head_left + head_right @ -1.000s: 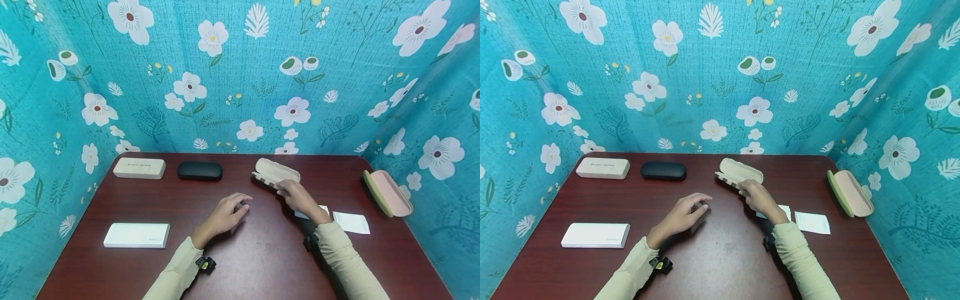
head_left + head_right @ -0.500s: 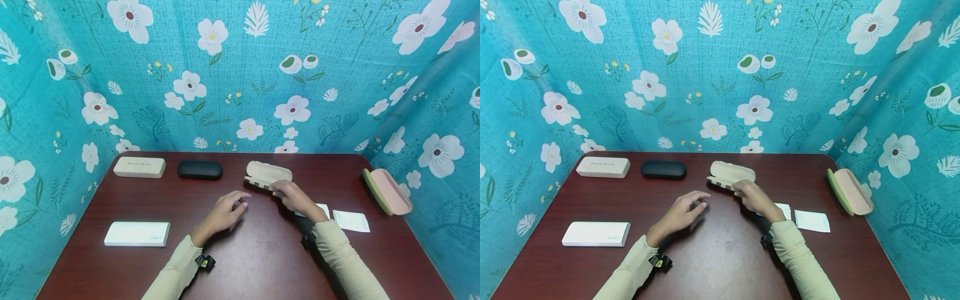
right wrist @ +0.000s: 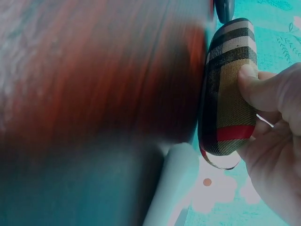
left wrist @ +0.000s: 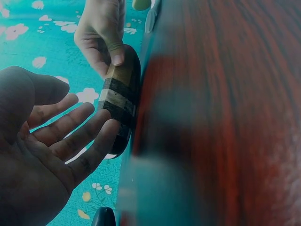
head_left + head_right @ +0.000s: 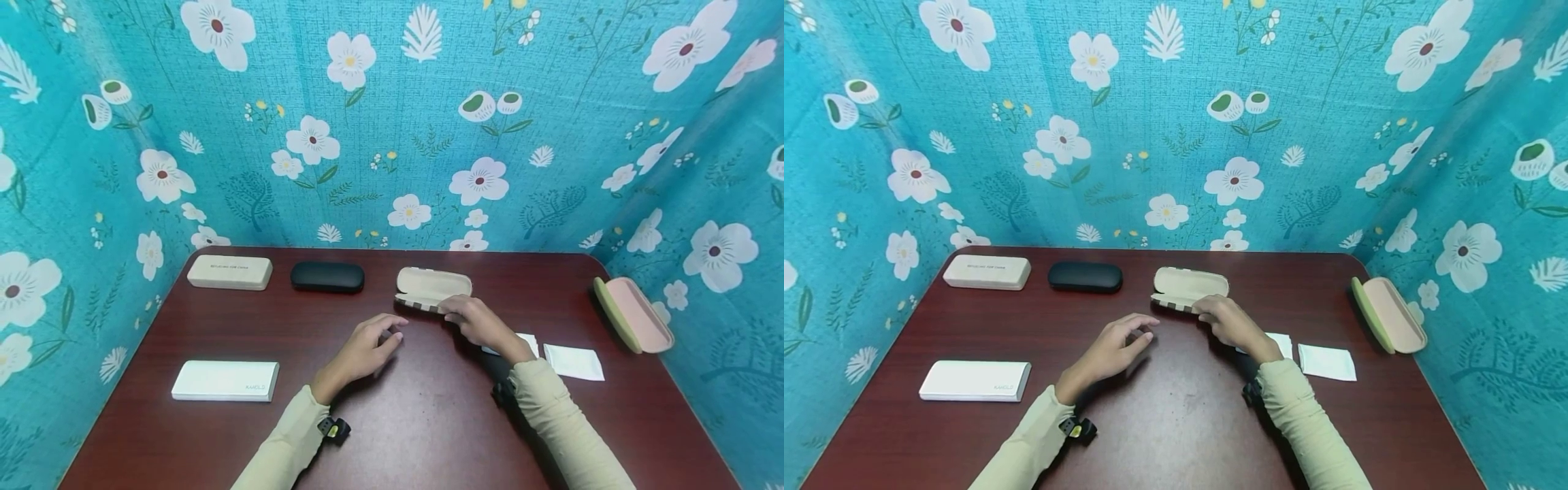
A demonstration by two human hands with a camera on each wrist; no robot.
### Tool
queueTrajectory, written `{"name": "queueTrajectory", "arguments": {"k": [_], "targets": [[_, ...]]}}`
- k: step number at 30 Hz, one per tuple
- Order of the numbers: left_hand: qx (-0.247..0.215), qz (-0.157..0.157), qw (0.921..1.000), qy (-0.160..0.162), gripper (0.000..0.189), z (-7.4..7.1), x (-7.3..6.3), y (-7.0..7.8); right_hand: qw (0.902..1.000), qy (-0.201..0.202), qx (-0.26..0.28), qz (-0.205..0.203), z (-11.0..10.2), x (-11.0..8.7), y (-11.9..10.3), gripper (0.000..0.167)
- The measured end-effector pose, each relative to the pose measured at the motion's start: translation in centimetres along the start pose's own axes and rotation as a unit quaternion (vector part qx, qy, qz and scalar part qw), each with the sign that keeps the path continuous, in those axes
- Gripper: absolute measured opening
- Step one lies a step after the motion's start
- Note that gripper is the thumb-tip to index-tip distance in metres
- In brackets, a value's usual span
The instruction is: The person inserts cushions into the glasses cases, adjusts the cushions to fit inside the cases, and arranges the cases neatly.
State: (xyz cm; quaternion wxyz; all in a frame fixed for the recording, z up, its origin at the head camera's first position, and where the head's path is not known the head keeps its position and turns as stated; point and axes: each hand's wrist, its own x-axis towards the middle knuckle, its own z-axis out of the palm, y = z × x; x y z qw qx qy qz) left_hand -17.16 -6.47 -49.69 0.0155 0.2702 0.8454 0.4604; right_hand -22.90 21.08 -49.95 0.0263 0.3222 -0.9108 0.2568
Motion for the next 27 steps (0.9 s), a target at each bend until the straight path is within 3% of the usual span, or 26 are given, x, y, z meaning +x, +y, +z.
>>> {"name": "queueTrajectory", "arguments": {"k": [6, 16, 27], "targets": [[0.001, -0.004, 1.0, -0.002, 0.031, -0.2, 0.0, -0.2, 0.9998, -0.017, 0.005, -0.006, 0.0, 0.3, -0.3, 0.018], [0.003, 0.004, 1.0, 0.006, 0.029, -0.3, -0.1, -0.1, 0.9976, -0.017, 0.031, -0.06, 0.2, 0.7, -0.5, 0.02], [-0.001, 0.005, 1.0, 0.003, 0.028, -0.3, -0.2, -0.4, 0.9967, -0.052, 0.038, -0.049, 0.2, 1.1, -0.7, 0.021]]}}
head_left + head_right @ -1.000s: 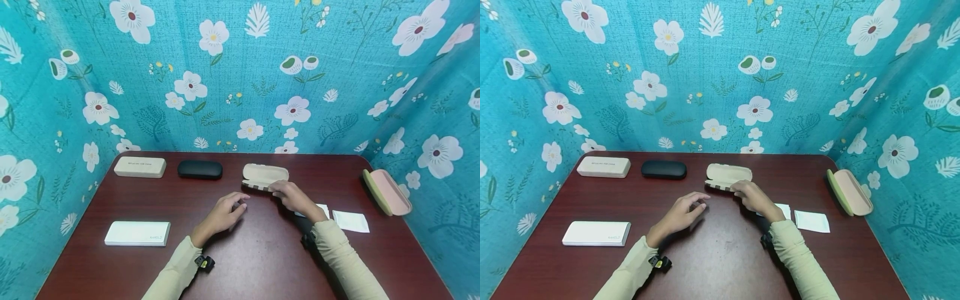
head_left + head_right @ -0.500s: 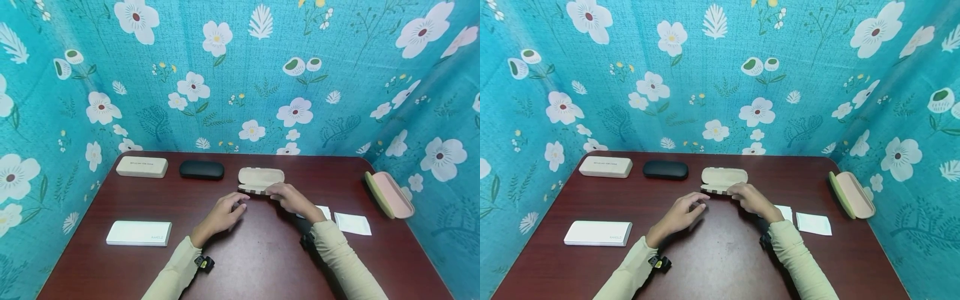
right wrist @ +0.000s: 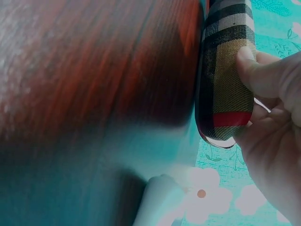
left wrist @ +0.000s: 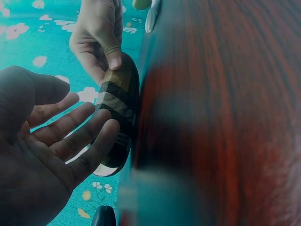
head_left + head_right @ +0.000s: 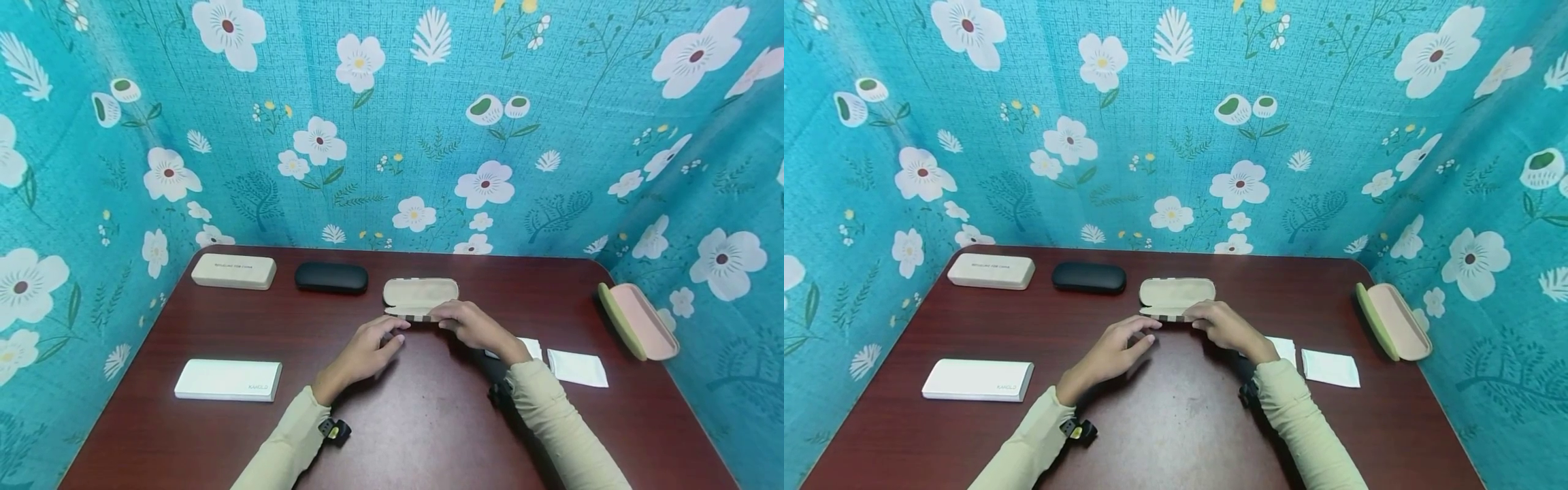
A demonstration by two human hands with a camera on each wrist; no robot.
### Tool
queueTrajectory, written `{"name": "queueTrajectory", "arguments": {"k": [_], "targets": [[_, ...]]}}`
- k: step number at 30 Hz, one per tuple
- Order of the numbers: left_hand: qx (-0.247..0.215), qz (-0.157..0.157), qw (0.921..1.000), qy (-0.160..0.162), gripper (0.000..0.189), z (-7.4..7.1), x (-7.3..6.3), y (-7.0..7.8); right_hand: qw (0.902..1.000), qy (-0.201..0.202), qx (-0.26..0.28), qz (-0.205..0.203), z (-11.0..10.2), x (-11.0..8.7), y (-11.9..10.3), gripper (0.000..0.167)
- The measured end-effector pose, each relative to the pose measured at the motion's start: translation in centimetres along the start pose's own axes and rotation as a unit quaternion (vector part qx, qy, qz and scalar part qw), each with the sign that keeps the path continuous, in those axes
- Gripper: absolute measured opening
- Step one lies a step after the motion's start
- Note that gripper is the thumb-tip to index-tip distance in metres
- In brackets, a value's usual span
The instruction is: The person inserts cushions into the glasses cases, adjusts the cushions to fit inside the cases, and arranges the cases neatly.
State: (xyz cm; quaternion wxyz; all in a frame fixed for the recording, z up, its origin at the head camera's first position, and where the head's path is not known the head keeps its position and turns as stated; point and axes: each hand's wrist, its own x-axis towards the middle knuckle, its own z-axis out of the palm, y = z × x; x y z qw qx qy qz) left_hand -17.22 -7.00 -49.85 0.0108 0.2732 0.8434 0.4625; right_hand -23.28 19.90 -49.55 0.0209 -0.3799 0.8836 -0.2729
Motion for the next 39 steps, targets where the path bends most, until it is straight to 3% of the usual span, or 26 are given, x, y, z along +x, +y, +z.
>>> {"name": "queueTrajectory", "arguments": {"k": [8, 15, 25, 31, 39], "targets": [[0.008, -0.003, 0.9999, -0.008, 0.029, 0.3, 0.1, 0.3, 0.9999, 0.002, 0.0, 0.015, -0.1, -0.1, -0.1, 0.026], [0.004, -0.002, 0.9999, -0.016, 0.028, 0.7, 0.4, 0.9, 0.9979, 0.056, -0.007, 0.03, -1.0, -0.9, -0.7, 0.031], [0.019, 0.011, 0.9991, -0.038, 0.027, 2.0, 1.6, 2.1, 0.989, 0.088, 0.007, 0.119, -2.6, -3.7, -1.0, 0.031], [0.023, 0.02, 0.9977, -0.061, 0.027, 3.4, 2.6, 3.1, 0.9749, 0.117, 0.016, 0.188, -2.8, -5.8, -0.8, 0.032], [0.056, 0.03, 0.9956, -0.07, 0.026, 5.0, 4.1, 4.1, 0.9407, 0.184, 0.0, 0.285, -3.4, -8.1, -0.2, 0.036]]}}
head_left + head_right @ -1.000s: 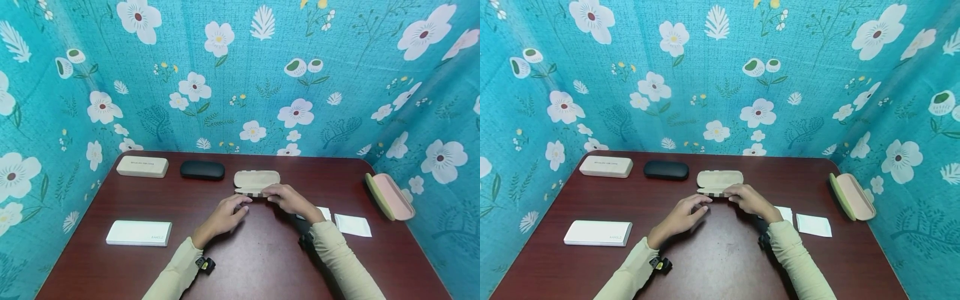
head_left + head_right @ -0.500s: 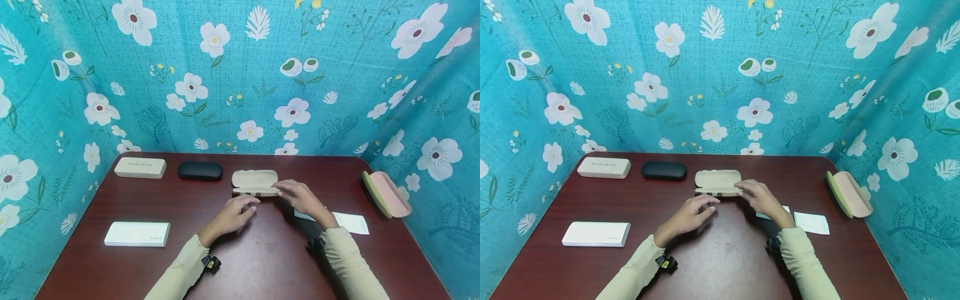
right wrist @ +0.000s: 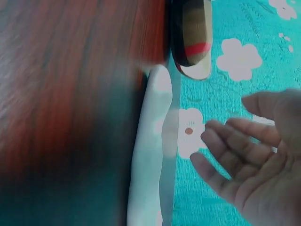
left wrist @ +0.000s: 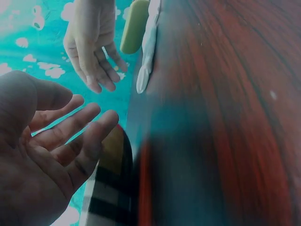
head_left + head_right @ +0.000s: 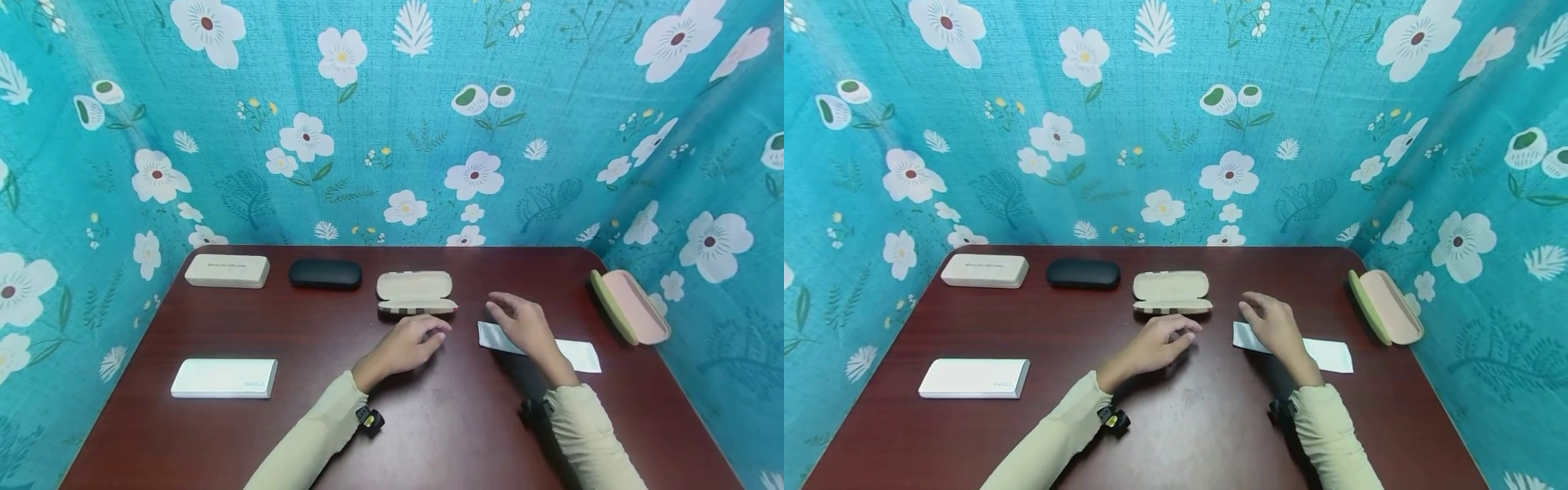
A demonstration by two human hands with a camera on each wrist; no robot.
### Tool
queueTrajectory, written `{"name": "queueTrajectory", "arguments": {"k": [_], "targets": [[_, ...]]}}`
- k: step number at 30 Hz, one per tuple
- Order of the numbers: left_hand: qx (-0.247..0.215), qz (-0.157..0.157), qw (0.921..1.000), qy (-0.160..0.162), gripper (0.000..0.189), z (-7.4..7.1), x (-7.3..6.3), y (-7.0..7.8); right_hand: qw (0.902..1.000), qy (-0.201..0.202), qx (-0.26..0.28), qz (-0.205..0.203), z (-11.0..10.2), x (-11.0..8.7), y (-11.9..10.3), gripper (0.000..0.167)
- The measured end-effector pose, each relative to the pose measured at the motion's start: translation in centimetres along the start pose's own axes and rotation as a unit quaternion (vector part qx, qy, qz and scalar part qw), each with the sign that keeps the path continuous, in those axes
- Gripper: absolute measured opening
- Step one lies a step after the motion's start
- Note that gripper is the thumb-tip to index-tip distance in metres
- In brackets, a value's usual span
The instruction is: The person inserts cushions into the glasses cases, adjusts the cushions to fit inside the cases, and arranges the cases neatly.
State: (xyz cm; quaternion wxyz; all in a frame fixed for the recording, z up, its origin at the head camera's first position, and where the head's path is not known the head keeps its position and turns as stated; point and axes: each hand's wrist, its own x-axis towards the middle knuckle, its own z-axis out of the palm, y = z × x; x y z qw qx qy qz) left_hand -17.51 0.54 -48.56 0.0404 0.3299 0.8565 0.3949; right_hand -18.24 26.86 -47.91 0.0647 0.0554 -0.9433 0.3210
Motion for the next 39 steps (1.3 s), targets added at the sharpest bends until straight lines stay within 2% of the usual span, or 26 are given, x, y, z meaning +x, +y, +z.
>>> {"name": "queueTrajectory", "arguments": {"k": [5, 10, 13, 18, 24, 29, 35, 39], "targets": [[0.022, -0.016, 0.9996, -0.008, 0.026, 1.0, 1.1, 0.5, 0.9971, 0.031, -0.023, 0.066, -1.0, -0.8, 0.6, 0.036], [0.044, -0.043, 0.9981, -0.003, 0.026, 2.2, 2.3, 1.3, 0.9895, 0.03, -0.053, 0.131, -1.8, -1.4, 1.2, 0.038], [0.06, -0.064, 0.9961, -0.002, 0.024, 2.7, 3.1, 1.9, 0.9856, 0.028, -0.066, 0.153, -2.3, -1.8, 1.4, 0.038], [0.07, -0.096, 0.9929, -0.006, 0.023, 3.5, 4.7, 2.9, 0.9822, 0.018, -0.085, 0.167, -3.2, -2.4, 1.6, 0.035], [0.081, -0.146, 0.9857, -0.024, 0.02, 4.6, 6.3, 3.6, 0.9754, -0.037, -0.089, 0.198, -3.3, -3.0, 2.3, 0.034], [0.09, -0.184, 0.9776, -0.046, 0.014, 5.2, 7.2, 3.6, 0.9728, -0.068, -0.089, 0.203, -2.9, -2.9, 2.8, 0.036], [0.095, -0.214, 0.9699, -0.065, 0.026, 6.0, 8.1, 4.2, 0.9706, -0.079, -0.102, 0.203, -2.6, -2.6, 3.1, 0.039], [0.125, -0.228, 0.9626, -0.077, 0.023, 6.6, 8.6, 5.0, 0.9739, -0.07, -0.111, 0.185, -2.4, -2.7, 3.1, 0.035]]}}
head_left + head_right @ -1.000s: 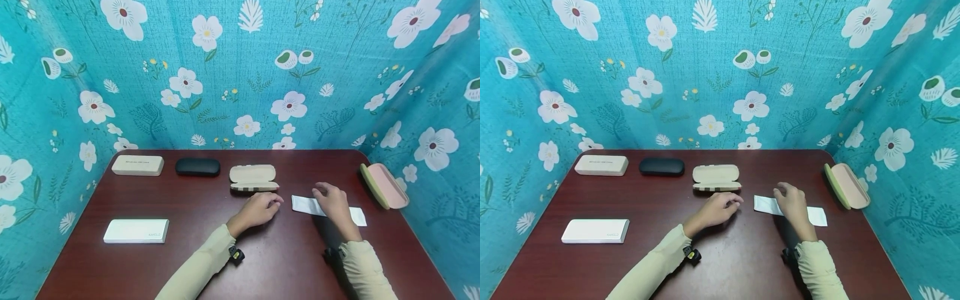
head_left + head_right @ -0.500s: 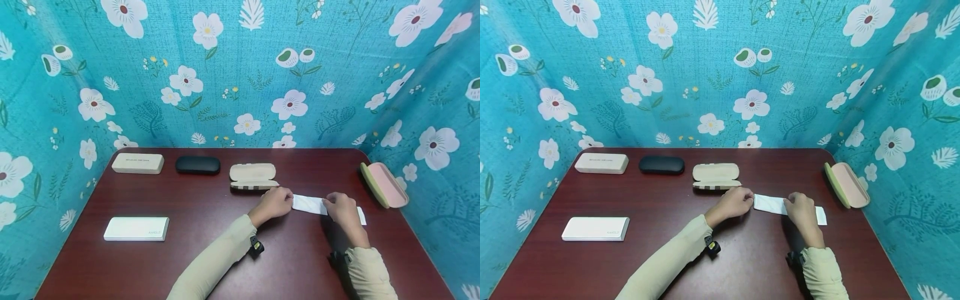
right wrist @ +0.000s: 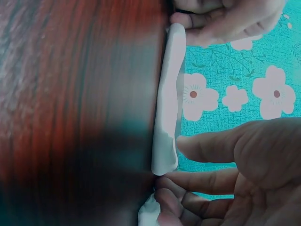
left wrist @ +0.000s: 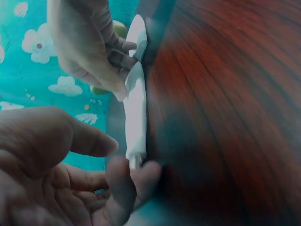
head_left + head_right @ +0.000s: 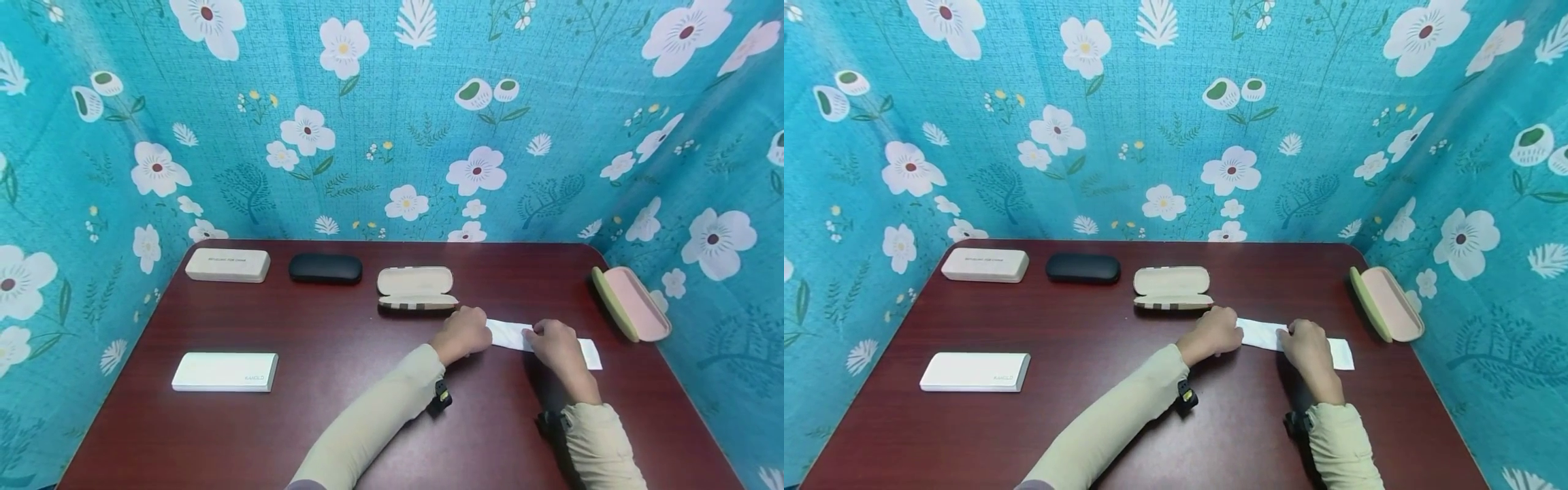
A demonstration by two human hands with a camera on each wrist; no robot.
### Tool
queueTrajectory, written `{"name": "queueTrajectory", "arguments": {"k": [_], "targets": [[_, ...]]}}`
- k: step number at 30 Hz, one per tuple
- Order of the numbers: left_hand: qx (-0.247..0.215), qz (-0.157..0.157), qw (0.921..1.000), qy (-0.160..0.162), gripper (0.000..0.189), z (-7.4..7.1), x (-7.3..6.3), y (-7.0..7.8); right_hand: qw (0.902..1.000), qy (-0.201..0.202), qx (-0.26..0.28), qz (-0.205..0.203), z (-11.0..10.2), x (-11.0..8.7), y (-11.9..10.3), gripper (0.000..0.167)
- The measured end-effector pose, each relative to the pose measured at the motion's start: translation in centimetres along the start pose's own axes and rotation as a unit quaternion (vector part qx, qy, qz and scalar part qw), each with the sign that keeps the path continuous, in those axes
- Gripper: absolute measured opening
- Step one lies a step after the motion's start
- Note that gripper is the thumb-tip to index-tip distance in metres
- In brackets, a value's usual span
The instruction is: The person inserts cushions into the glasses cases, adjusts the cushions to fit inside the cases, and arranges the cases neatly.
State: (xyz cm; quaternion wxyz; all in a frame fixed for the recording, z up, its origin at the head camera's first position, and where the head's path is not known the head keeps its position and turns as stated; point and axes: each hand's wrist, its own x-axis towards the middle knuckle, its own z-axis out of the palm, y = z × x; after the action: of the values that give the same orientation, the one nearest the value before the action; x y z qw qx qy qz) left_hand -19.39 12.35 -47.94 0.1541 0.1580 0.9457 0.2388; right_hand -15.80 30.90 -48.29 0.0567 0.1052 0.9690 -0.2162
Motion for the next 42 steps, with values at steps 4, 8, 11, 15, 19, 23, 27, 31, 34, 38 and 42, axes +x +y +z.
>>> {"name": "queueTrajectory", "arguments": {"k": [4, 8, 11, 15, 19, 23, 27, 31, 34, 38, 42], "targets": [[0.054, -0.004, 0.9984, 0.013, 0.018, 0.2, 0.3, 1.2, 0.9999, 0.01, -0.002, -0.013, 0.1, -0.2, -0.4, 0.029], [0.092, -0.012, 0.9951, 0.034, 0.014, 0.4, 0.6, 2.0, 0.9997, 0.011, -0.009, -0.02, 0.2, -0.2, -0.9, 0.037], [0.113, -0.016, 0.9924, 0.046, 0.012, 0.8, 0.9, 2.3, 0.9995, 0.013, -0.024, -0.018, 0.1, -0.2, -1.2, 0.035], [0.129, -0.016, 0.9896, 0.061, 0.01, 1.3, 1.1, 2.6, 0.9989, 0.017, -0.035, -0.024, 0.1, -0.1, -1.5, 0.029], [0.139, -0.01, 0.9872, 0.078, 0.01, 1.6, 1.2, 2.7, 0.9976, 0.032, -0.04, -0.047, 0.0, 0.0, -1.7, 0.023], [0.134, -0.01, 0.9868, 0.091, 0.012, 1.6, 1.3, 2.8, 0.9977, 0.031, -0.039, -0.046, -0.2, 0.1, -1.6, 0.02], [0.125, -0.018, 0.9876, 0.093, 0.012, 1.5, 1.2, 2.9, 0.9988, 0.016, -0.041, -0.022, -0.3, 0.3, -1.5, 0.02], [0.121, -0.018, 0.9874, 0.1, 0.011, 1.8, 1.3, 2.9, 0.9987, 0.007, -0.048, -0.014, -0.1, 0.4, -1.7, 0.021], [0.117, -0.018, 0.9873, 0.106, 0.011, 1.8, 1.4, 2.9, 0.9986, 0.005, -0.051, -0.015, -0.1, 0.6, -1.8, 0.022], [0.098, -0.019, 0.9889, 0.11, 0.011, 1.8, 1.1, 2.8, 0.9986, 0.005, -0.05, -0.019, 0.1, 0.4, -1.6, 0.023], [0.083, -0.027, 0.9899, 0.112, 0.013, 2.3, 0.4, 2.4, 0.999, -0.003, -0.042, -0.017, 0.6, -0.1, -1.5, 0.023]]}}
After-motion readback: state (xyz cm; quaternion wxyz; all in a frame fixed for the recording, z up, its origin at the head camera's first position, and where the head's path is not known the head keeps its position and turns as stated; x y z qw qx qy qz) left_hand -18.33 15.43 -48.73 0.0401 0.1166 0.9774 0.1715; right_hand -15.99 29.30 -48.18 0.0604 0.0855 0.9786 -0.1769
